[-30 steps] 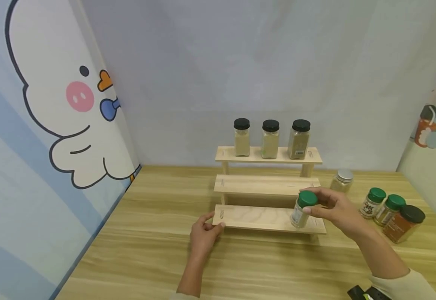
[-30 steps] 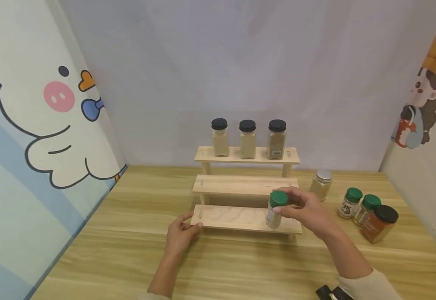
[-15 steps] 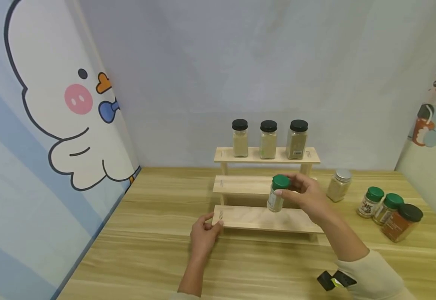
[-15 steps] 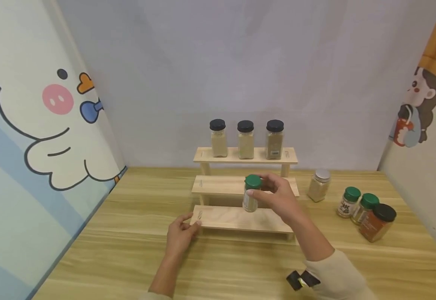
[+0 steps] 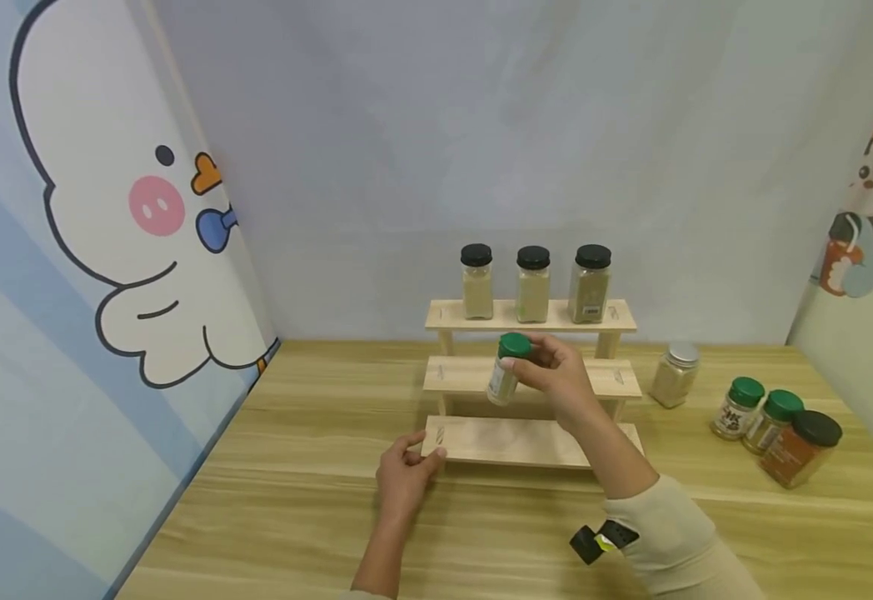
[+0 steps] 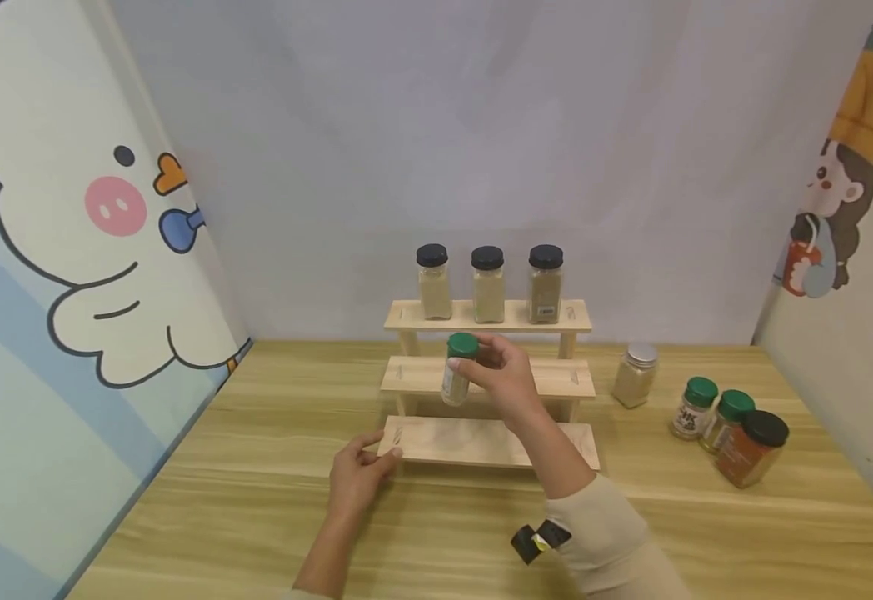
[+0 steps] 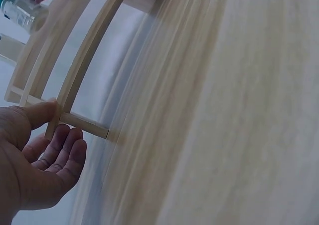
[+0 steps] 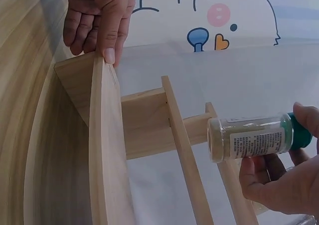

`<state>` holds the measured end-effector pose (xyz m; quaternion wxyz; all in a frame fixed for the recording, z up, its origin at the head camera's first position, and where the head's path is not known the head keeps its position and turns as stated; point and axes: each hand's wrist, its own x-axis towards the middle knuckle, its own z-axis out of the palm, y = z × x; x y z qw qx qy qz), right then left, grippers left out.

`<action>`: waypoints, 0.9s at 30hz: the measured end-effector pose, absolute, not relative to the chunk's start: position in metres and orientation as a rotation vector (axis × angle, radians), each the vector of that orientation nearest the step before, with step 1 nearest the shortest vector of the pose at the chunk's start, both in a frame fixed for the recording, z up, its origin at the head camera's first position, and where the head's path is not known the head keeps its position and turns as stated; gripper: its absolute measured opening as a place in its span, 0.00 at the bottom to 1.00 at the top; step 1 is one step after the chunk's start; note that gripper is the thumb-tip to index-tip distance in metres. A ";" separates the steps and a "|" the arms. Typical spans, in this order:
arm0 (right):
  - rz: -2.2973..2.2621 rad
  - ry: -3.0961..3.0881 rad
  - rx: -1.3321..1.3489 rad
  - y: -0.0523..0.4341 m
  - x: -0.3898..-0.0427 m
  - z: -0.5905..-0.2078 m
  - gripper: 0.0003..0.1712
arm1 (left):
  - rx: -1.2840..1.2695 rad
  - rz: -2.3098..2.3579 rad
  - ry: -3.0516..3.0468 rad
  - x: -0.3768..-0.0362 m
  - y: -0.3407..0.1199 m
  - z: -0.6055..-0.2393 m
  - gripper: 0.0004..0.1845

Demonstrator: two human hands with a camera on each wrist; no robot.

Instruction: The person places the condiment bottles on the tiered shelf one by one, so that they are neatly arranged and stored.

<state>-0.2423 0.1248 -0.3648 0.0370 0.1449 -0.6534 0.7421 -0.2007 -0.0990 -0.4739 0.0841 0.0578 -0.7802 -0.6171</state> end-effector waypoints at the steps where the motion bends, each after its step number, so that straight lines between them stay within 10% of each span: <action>1: 2.278 -1.990 0.422 0.122 -0.245 -0.365 0.27 | 0.173 -1.844 -2.327 -0.201 -0.099 -0.474 0.24; 27: 2.002 -2.161 0.350 0.084 -0.289 -0.375 0.28 | 0.219 -1.858 -2.341 -0.203 -0.101 -0.470 0.24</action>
